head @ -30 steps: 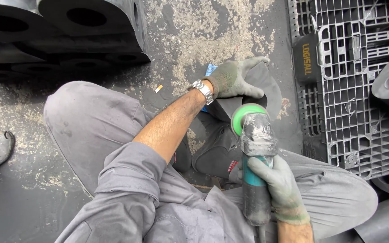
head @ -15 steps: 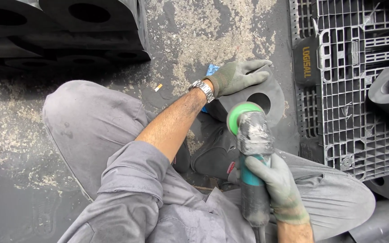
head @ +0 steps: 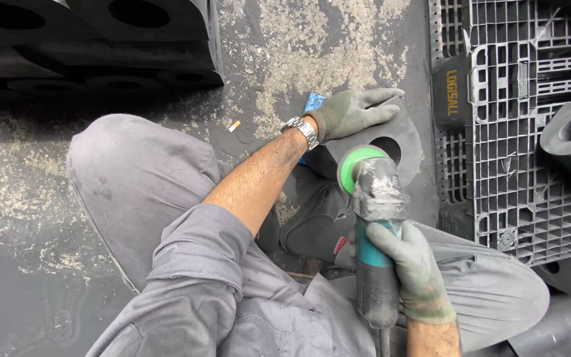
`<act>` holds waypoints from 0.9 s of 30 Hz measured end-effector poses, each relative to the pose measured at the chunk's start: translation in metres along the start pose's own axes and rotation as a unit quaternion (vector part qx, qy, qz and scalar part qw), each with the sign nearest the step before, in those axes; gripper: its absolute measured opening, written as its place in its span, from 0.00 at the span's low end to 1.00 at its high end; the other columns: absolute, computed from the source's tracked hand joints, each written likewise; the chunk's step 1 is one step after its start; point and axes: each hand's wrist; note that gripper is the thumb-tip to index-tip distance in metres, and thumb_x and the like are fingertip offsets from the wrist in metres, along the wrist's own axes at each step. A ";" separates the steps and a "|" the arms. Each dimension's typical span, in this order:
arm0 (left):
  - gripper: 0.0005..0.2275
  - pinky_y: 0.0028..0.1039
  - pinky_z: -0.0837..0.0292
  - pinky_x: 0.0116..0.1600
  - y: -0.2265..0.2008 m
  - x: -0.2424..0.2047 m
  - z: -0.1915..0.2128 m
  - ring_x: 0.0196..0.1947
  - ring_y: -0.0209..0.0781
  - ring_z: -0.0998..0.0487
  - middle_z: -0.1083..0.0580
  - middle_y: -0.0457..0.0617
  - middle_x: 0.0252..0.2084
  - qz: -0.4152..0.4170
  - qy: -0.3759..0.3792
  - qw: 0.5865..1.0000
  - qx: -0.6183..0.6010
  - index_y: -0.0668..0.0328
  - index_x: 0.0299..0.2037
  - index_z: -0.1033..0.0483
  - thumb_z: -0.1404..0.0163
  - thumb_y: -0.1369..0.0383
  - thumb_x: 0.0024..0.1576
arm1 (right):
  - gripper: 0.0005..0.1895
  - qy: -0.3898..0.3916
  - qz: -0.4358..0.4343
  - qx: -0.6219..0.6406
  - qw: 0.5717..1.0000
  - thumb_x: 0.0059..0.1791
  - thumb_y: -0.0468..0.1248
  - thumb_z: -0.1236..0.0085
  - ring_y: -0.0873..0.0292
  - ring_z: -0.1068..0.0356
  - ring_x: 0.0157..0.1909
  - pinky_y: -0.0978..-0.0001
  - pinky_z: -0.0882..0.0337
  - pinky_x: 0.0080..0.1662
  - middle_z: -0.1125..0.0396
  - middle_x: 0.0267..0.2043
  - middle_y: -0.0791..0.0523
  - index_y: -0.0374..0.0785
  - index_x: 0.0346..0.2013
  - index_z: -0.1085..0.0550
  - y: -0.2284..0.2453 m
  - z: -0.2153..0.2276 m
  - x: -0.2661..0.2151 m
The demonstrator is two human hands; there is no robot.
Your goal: Grinding the surface and edges of industrial rubber blocks using a handheld angle grinder.
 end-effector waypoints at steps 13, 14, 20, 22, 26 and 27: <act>0.28 0.31 0.33 0.68 -0.001 0.003 0.007 0.63 0.41 0.24 0.25 0.48 0.64 0.019 0.006 0.999 -0.028 0.37 0.66 0.30 0.51 0.44 0.55 | 0.21 -0.018 0.002 0.001 1.000 0.49 0.43 0.43 0.55 0.25 0.32 0.62 0.24 0.36 0.26 0.35 0.47 0.26 0.47 0.26 0.001 0.001 0.000; 0.29 0.31 0.31 0.66 -0.003 0.004 0.010 0.62 0.41 0.23 0.25 0.48 0.63 0.013 0.000 1.000 -0.009 0.37 0.66 0.30 0.51 0.44 0.54 | 0.21 -0.010 -0.003 0.010 1.000 0.49 0.43 0.43 0.55 0.26 0.32 0.62 0.24 0.35 0.26 0.35 0.46 0.26 0.48 0.27 0.007 -0.004 0.001; 0.30 0.31 0.30 0.62 -0.004 0.001 0.007 0.59 0.42 0.23 0.24 0.48 0.61 0.047 -0.021 0.998 0.031 0.37 0.66 0.30 0.49 0.41 0.53 | 0.22 -0.100 0.043 0.152 0.982 0.52 0.44 0.47 0.52 0.25 0.35 0.59 0.23 0.38 0.27 0.40 0.47 0.29 0.53 0.31 -0.039 0.060 -0.020; 0.29 0.30 0.26 0.60 -0.017 -0.007 0.007 0.56 0.40 0.19 0.21 0.47 0.58 0.076 -0.052 0.994 0.064 0.37 0.62 0.26 0.47 0.41 0.51 | 0.22 -0.120 0.079 0.173 0.974 0.53 0.45 0.47 0.53 0.25 0.36 0.59 0.23 0.39 0.27 0.41 0.47 0.31 0.55 0.31 -0.041 0.059 -0.026; 0.26 0.35 0.23 0.54 -0.060 -0.025 -0.002 0.46 0.46 0.15 0.16 0.50 0.50 0.155 -0.092 0.962 0.207 0.39 0.59 0.20 0.50 0.42 0.53 | 0.23 -0.117 0.140 0.183 0.966 0.54 0.46 0.46 0.54 0.25 0.38 0.61 0.23 0.41 0.28 0.42 0.48 0.31 0.56 0.31 -0.038 0.057 -0.031; 0.26 0.35 0.23 0.54 -0.062 -0.033 -0.015 0.46 0.46 0.15 0.16 0.50 0.50 0.156 -0.089 0.961 0.211 0.39 0.59 0.20 0.50 0.42 0.53 | 0.23 -0.116 0.139 0.188 0.965 0.54 0.46 0.46 0.54 0.25 0.38 0.61 0.23 0.41 0.28 0.42 0.48 0.31 0.56 0.31 -0.042 0.058 -0.031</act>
Point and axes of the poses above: each hand's wrist, its own x-axis towards the middle knuckle, its own z-axis out of the back of the hand, y = z × x
